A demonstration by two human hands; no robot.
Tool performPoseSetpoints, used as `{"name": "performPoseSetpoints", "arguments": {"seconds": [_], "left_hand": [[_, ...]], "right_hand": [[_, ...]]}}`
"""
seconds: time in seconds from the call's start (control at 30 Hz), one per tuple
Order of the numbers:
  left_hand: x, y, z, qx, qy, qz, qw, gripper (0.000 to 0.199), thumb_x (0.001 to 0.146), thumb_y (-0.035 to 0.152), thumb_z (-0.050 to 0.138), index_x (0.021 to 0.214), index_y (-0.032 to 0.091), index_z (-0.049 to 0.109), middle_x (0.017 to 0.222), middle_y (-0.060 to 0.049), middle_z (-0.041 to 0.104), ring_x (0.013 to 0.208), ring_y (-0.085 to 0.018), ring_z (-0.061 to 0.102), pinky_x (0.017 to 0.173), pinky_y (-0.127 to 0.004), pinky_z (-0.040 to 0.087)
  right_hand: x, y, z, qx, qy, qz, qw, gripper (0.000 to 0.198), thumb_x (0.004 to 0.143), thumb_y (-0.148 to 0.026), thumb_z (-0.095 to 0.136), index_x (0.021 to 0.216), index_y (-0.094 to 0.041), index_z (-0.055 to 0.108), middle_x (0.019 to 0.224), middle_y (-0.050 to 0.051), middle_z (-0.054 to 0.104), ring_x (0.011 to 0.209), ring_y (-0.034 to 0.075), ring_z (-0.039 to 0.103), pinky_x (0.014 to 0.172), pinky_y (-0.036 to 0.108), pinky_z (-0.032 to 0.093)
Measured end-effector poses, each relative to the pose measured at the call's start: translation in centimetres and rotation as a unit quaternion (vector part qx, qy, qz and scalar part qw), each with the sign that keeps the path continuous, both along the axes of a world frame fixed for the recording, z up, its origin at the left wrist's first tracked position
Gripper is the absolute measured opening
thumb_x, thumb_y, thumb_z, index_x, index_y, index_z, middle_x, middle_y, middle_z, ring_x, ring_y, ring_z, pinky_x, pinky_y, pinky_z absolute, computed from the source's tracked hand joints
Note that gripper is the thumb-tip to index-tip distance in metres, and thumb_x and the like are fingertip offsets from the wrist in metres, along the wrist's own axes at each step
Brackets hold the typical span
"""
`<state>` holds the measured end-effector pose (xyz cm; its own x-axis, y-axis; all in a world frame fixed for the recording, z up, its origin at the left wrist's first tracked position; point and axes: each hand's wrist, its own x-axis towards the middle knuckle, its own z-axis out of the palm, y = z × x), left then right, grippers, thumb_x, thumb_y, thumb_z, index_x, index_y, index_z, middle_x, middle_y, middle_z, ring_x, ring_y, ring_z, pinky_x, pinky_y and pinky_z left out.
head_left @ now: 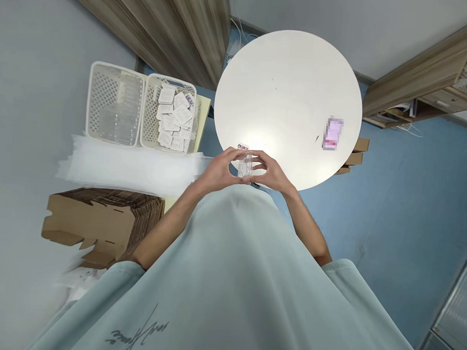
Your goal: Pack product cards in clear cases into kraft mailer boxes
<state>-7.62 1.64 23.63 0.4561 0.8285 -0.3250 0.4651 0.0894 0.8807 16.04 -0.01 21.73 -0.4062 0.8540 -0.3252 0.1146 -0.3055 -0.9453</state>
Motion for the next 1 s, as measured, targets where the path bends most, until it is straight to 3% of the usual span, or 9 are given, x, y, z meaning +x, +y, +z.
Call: {"name": "performPoseSetpoints", "arguments": {"seconds": [0.4,1.0], "left_hand": [[2.0,-2.7,-0.5,-0.013,-0.036,0.041,0.998,0.093,0.071,0.073,0.101,0.151,0.034,0.072,0.143,-0.009,0.07,0.14,-0.039,0.067,0.128,-0.057,0.053],[2.7,-2.0,-0.8,-0.041,-0.138,0.085,0.986,0.092,0.071,0.067,0.105,0.151,0.032,0.076,0.152,-0.01,0.068,0.15,-0.039,0.065,0.137,-0.056,0.047]], "right_hand": [[2.0,-1.4,0.3,-0.001,0.004,0.0,1.0,0.083,0.069,-0.049,0.106,0.144,-0.035,0.072,0.153,0.008,0.073,0.143,0.035,0.069,0.114,0.054,0.064],[1.8,-1.9,-1.0,0.006,0.015,-0.072,0.997,0.093,0.065,-0.071,0.105,0.143,-0.036,0.067,0.169,0.01,0.063,0.145,0.035,0.066,0.112,0.052,0.066]]}}
